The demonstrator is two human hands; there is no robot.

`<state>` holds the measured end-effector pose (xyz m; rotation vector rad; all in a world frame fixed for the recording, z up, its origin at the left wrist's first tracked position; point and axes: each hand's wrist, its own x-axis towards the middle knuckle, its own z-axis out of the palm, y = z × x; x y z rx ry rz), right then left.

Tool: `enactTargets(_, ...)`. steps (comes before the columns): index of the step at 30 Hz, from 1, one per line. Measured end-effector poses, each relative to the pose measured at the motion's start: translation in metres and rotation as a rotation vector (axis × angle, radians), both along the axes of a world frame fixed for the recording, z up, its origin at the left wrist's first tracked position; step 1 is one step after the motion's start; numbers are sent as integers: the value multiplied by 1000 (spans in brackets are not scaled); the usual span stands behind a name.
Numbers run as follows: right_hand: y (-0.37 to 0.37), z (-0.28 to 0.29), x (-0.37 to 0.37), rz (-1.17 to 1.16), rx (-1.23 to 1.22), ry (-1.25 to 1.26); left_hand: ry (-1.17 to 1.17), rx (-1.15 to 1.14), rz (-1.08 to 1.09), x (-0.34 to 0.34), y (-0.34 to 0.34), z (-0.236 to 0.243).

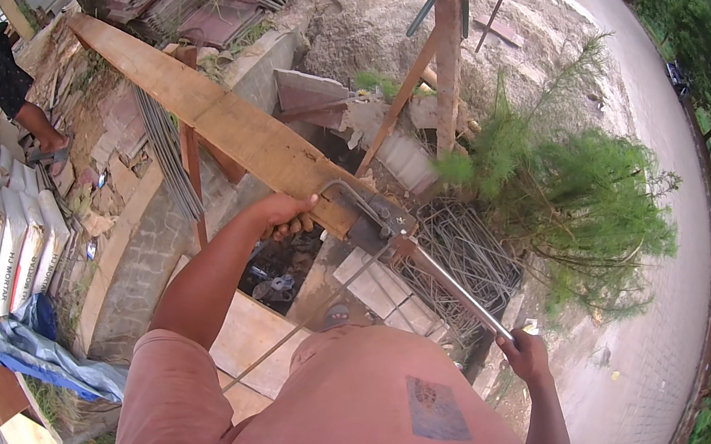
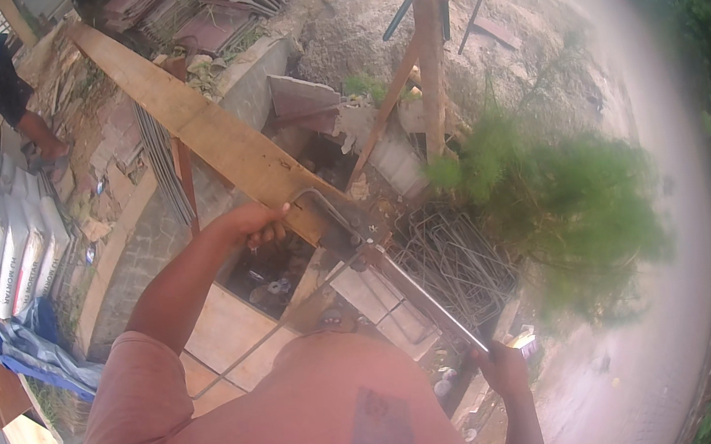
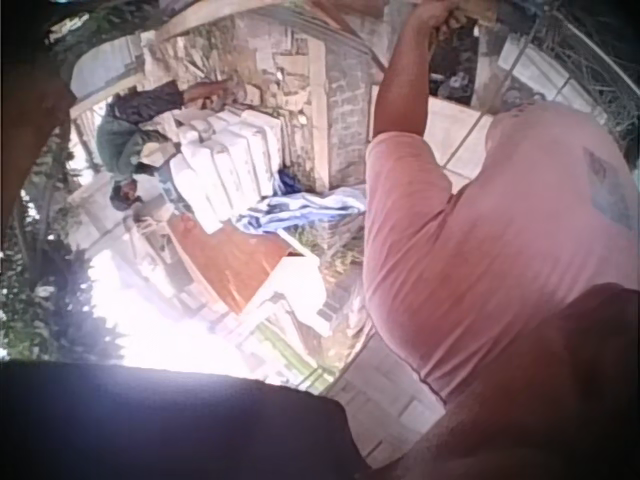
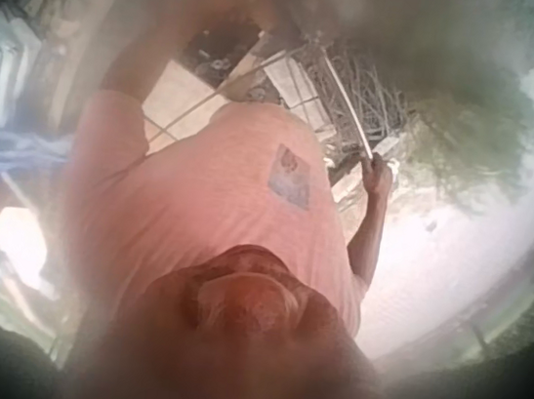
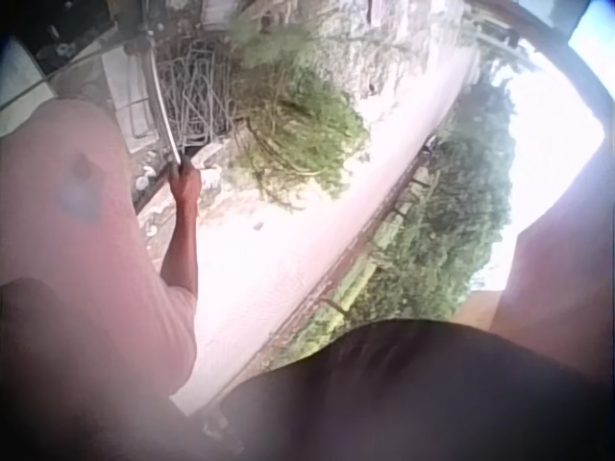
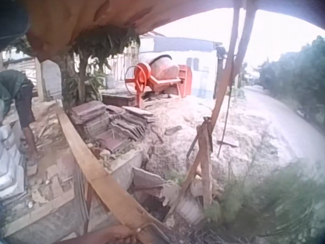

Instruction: The person repeatedly bends metal rods using a manual bending jig. They position each rod in the jig, apply force with a lever to bend it, then remove the bent rod and place it aside. The process is repeated for multiple rods throughout the clip.

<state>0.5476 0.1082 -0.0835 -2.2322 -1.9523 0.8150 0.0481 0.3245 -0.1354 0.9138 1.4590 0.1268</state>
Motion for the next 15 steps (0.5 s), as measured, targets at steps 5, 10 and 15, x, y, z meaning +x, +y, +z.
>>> enactTargets(5,70,91,-38,153,269,-240,-8,48,15,2,2,-5)
enactTargets(10,129,164,-65,377,352,-395,4,43,22,1,0,-3)
enactTargets(15,135,203,-71,303,224,-403,46,131,-30,4,-5,6)
